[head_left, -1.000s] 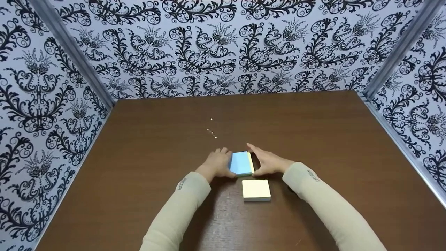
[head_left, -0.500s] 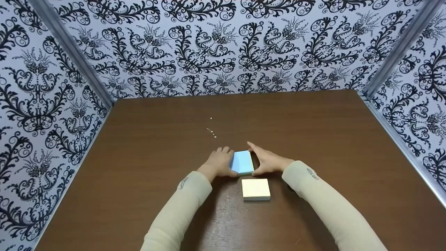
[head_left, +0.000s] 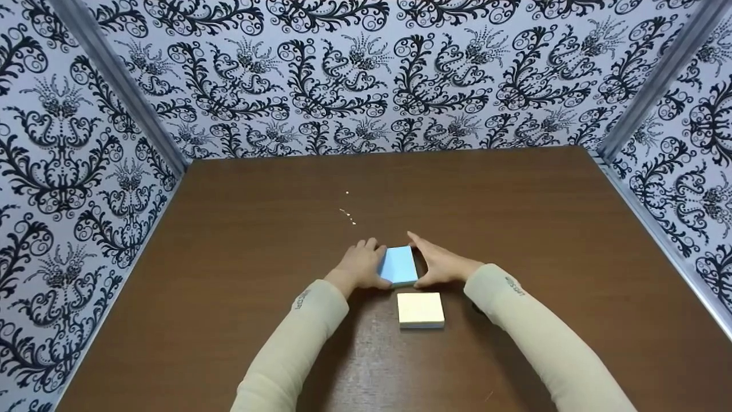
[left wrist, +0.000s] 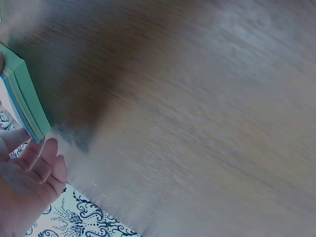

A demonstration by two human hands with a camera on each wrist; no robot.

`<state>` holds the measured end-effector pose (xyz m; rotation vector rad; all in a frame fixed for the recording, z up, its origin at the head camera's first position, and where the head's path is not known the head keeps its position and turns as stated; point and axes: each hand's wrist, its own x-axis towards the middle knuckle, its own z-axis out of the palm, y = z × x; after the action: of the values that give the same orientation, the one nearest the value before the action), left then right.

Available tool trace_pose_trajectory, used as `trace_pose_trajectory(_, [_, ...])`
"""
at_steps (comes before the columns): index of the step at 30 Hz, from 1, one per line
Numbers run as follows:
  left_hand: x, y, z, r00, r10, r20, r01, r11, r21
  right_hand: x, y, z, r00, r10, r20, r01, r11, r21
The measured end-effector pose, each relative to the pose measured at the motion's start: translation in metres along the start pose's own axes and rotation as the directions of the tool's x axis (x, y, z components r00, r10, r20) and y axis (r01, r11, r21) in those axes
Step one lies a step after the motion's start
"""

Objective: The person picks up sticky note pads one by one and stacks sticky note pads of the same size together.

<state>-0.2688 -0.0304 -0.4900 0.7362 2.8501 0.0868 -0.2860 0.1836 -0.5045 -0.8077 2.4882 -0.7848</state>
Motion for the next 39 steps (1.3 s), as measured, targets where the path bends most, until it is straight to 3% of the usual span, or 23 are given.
trace_pose_trajectory(8, [-0.004,0.003,-0.006,1.000,-0.019,0.017,0.019,0.999,-0.027,0.001,0.000,0.001,1.000,0.003,0.016,-0.003,1.000,-0.010])
trace_pose_trajectory(21, [-0.004,0.002,-0.002,1.000,-0.025,0.015,0.026,0.998,-0.059,0.001,-0.002,0.001,1.000,0.007,0.006,-0.007,0.999,-0.035])
trace_pose_trajectory(26, [-0.006,-0.002,-0.001,1.000,-0.014,0.028,0.017,0.995,-0.096,0.000,-0.002,0.000,1.000,0.009,0.007,-0.009,0.999,-0.037])
trace_pose_trajectory(33, [-0.012,-0.012,-0.001,0.996,-0.049,0.072,0.060,0.986,-0.156,0.000,-0.001,0.000,1.000,0.012,0.002,-0.012,0.999,-0.036])
trace_pose_trajectory(39, [-0.012,-0.015,0.003,0.998,-0.038,0.049,0.045,0.987,-0.154,0.000,-0.001,0.000,1.000,-0.024,0.001,0.024,0.998,-0.060])
